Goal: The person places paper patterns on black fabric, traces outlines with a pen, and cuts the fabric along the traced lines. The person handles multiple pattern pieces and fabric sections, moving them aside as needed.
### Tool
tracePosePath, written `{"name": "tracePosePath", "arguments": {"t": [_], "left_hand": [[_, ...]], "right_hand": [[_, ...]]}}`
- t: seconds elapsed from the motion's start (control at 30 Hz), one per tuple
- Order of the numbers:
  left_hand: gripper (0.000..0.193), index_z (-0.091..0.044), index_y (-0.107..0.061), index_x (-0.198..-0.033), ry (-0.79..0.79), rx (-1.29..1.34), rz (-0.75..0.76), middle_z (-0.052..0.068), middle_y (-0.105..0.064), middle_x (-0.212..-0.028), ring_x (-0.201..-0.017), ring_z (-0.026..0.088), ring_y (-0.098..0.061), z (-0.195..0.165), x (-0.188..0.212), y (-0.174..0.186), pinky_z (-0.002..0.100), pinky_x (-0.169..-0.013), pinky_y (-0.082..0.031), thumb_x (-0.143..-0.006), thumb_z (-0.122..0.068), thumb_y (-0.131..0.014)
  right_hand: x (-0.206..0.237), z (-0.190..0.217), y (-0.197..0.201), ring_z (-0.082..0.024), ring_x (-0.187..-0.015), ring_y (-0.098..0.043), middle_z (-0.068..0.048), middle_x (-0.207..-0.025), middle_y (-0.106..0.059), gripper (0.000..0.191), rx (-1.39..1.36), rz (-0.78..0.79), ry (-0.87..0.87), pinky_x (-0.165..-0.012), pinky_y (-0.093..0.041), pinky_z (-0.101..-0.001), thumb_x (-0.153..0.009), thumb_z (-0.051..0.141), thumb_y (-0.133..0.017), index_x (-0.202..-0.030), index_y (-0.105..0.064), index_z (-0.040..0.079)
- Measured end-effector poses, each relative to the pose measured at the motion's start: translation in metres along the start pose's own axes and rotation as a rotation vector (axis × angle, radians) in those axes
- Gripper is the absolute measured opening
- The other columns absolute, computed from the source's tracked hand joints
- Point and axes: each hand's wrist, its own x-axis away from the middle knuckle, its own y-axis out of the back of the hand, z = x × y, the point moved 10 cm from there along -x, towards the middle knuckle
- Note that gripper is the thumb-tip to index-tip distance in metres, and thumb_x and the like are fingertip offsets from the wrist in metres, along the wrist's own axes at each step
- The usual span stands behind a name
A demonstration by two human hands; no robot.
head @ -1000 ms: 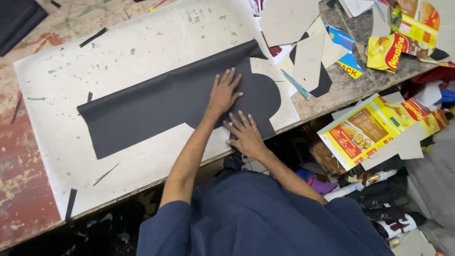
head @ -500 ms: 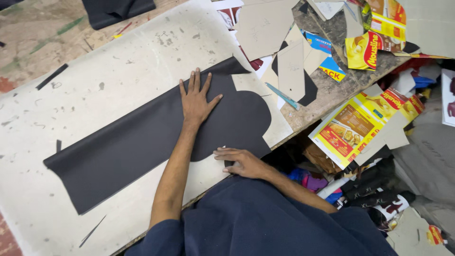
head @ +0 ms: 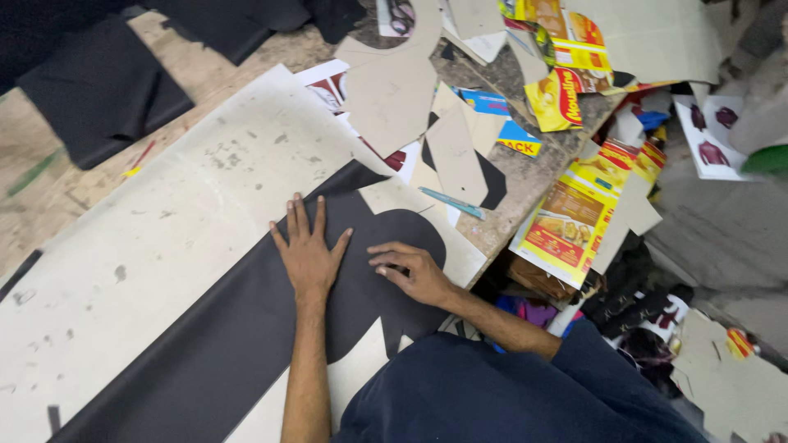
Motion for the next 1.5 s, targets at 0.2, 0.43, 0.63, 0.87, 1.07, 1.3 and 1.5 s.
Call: {"name": "tracePosePath", "arguments": {"t": [0.2, 0.43, 0.63, 0.87, 1.07, 1.3, 1.5], "left_hand": [[0.081, -0.018, -0.04, -0.16, -0.009, -0.001, 0.001, 0.019, -0.026, -0.169, -0.156, 0.033, -0.024, -0.003, -0.001, 0.001, 0.063, -0.125, -0.009, -0.096, -0.065, -0.052], [0.082, -0.016, -0.04, -0.159, -0.005, 0.009, 0.018, 0.02, -0.025, -0.168, -0.156, 0.033, -0.022, 0.0, -0.002, -0.005, 0.065, -0.123, -0.008, -0.095, -0.067, -0.051], [0.08, -0.015, -0.043, -0.157, 0.02, 0.075, 0.026, 0.02, -0.024, -0.167, -0.155, 0.034, -0.02, 0.011, -0.002, -0.006, 0.066, -0.122, -0.007, -0.093, -0.06, -0.06], [0.051, -0.02, -0.059, -0.146, 0.099, 0.679, -0.169, 0.018, -0.042, -0.17, -0.159, 0.032, -0.039, 0.007, 0.02, 0.028, 0.048, -0.13, -0.032, -0.098, -0.023, -0.075], [0.077, -0.008, -0.039, -0.158, 0.205, 2.033, 0.071, 0.026, -0.048, -0.157, -0.144, 0.039, -0.049, -0.011, 0.029, 0.031, 0.052, -0.12, -0.037, -0.101, -0.058, -0.05], [0.067, -0.004, -0.041, -0.154, 0.444, 2.52, -0.213, 0.017, -0.048, -0.157, -0.147, 0.035, -0.047, 0.066, 0.075, 0.023, 0.064, -0.125, -0.035, -0.106, -0.051, -0.044], [0.055, 0.007, -0.059, -0.142, 0.535, 1.942, 0.045, 0.032, -0.056, -0.151, -0.141, 0.047, -0.051, 0.053, 0.106, -0.003, 0.06, -0.125, -0.034, -0.11, -0.038, -0.063]], "right_hand": [[-0.012, -0.1, 0.204, -0.029, -0.121, -0.058, -0.016, -0.14, -0.06, 0.051, 0.524, -0.688, -0.096, -0.098, -0.055, -0.0389, -0.084, -0.006, -0.077, -0.131, -0.06, 0.004], [0.057, -0.251, 0.412, -0.037, -0.097, -0.055, -0.021, -0.112, -0.055, 0.073, 0.079, -1.374, -0.821, -0.08, -0.051, -0.0507, -0.071, 0.014, -0.092, -0.127, -0.049, 0.0], [0.009, -0.272, 0.386, -0.019, -0.077, -0.069, -0.011, -0.094, -0.07, 0.021, -0.845, -1.139, -0.643, -0.072, -0.067, -0.0307, -0.093, -0.003, -0.074, -0.112, -0.065, -0.003], [-0.034, -0.125, 0.277, -0.023, -0.096, -0.068, -0.018, -0.115, -0.065, 0.026, -1.381, -0.625, -0.089, -0.092, -0.061, -0.0302, -0.108, 0.0, -0.055, -0.133, -0.054, -0.008], [0.039, -0.032, 0.063, -0.02, -0.082, -0.071, -0.011, -0.108, -0.072, 0.043, -1.071, 0.11, -0.407, -0.07, -0.06, -0.0335, -0.093, 0.006, -0.065, -0.133, -0.054, -0.004], [0.093, -0.089, 0.015, -0.013, -0.081, -0.069, -0.008, -0.101, -0.076, 0.043, -0.64, 0.342, -0.809, -0.073, -0.056, -0.0282, -0.091, 0.017, -0.069, -0.128, -0.066, -0.004], [0.087, -0.103, 0.014, -0.013, -0.099, -0.069, -0.009, -0.113, -0.076, 0.047, -0.443, 0.354, -0.616, -0.087, -0.055, -0.0275, -0.091, 0.019, -0.067, -0.132, -0.065, -0.005]]}}
